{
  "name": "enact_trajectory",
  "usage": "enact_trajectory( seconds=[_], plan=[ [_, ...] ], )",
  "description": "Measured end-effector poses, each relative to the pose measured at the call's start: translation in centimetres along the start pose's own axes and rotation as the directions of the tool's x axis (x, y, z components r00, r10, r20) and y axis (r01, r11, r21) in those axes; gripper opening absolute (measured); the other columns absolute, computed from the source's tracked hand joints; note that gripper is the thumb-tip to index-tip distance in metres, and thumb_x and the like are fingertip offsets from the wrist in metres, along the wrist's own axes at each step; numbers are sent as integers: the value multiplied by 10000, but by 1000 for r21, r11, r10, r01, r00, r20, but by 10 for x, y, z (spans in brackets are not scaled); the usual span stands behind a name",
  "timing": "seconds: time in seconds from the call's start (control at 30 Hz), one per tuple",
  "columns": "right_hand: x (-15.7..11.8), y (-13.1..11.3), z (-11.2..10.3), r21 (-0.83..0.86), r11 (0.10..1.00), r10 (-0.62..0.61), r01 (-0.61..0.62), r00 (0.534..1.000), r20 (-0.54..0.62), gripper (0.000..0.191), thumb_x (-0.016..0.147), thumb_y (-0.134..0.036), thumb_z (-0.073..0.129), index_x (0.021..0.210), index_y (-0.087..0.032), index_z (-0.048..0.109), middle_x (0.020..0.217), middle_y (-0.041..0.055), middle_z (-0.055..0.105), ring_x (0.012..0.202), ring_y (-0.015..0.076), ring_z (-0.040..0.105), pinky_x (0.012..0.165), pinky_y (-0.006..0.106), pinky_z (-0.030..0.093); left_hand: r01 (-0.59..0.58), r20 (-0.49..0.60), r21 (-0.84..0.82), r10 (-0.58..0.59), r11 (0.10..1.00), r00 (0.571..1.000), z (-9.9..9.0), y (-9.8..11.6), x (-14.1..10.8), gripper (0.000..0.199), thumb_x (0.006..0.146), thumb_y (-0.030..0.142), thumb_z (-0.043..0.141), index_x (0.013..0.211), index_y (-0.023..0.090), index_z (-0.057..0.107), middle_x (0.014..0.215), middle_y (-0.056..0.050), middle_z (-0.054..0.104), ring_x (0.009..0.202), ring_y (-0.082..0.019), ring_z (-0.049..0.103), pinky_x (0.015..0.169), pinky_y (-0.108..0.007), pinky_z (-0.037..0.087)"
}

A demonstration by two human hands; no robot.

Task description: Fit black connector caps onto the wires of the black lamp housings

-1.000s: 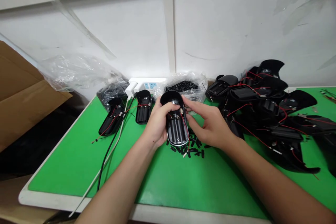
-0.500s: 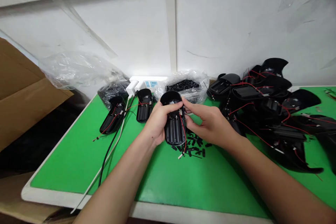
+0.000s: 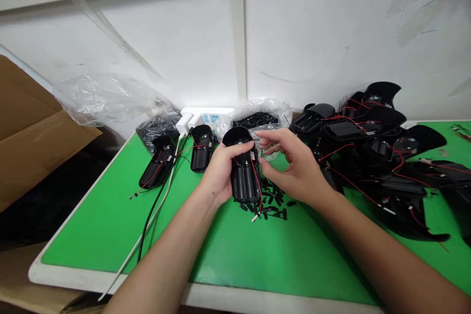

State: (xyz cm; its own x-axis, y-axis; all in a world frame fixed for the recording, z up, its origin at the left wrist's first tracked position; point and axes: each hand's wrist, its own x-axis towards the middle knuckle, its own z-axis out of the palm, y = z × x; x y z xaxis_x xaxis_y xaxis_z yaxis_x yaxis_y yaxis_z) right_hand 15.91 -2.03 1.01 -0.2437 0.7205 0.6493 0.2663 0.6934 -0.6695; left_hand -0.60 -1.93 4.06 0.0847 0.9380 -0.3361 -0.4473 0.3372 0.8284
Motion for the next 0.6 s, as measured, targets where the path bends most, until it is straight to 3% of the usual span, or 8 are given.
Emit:
enact_trajectory(
  seconds=[0.2, 0.47, 0.6],
  plan=[
    [-2, -3, 0, 134, 989, 54, -63, 996, 70, 501, 913, -116, 591, 1388, -276, 572, 1098, 50, 599, 1008, 190, 601, 891, 356, 571, -11, 69, -12, 12, 1000, 998, 1, -1, -1, 347, 652, 306, 900, 887, 145, 701, 768, -35, 668, 609, -128, 602, 573, -267, 453],
    [-4, -7, -1, 123, 992, 16, -32, 991, 129, 661, 898, -267, 737, 1495, -296, 457, 1139, 63, 537, 982, 214, 541, 867, 388, 525, -68, 157, 24, 64, 997, 986, 1, 0, -1, 342, 752, 371, 867, 943, 135, 710, 824, -59, 692, 714, -144, 645, 663, -258, 492],
    [-5, -7, 3, 138, 990, 8, -23, 994, 108, 716, 871, -222, 744, 1512, -301, 435, 1122, 56, 513, 971, 214, 518, 843, 384, 511, -117, 191, 43, 107, 992, 976, 2, -3, 0, 325, 791, 387, 850, 908, 125, 696, 809, -44, 680, 708, -125, 639, 676, -243, 501]
  ],
)
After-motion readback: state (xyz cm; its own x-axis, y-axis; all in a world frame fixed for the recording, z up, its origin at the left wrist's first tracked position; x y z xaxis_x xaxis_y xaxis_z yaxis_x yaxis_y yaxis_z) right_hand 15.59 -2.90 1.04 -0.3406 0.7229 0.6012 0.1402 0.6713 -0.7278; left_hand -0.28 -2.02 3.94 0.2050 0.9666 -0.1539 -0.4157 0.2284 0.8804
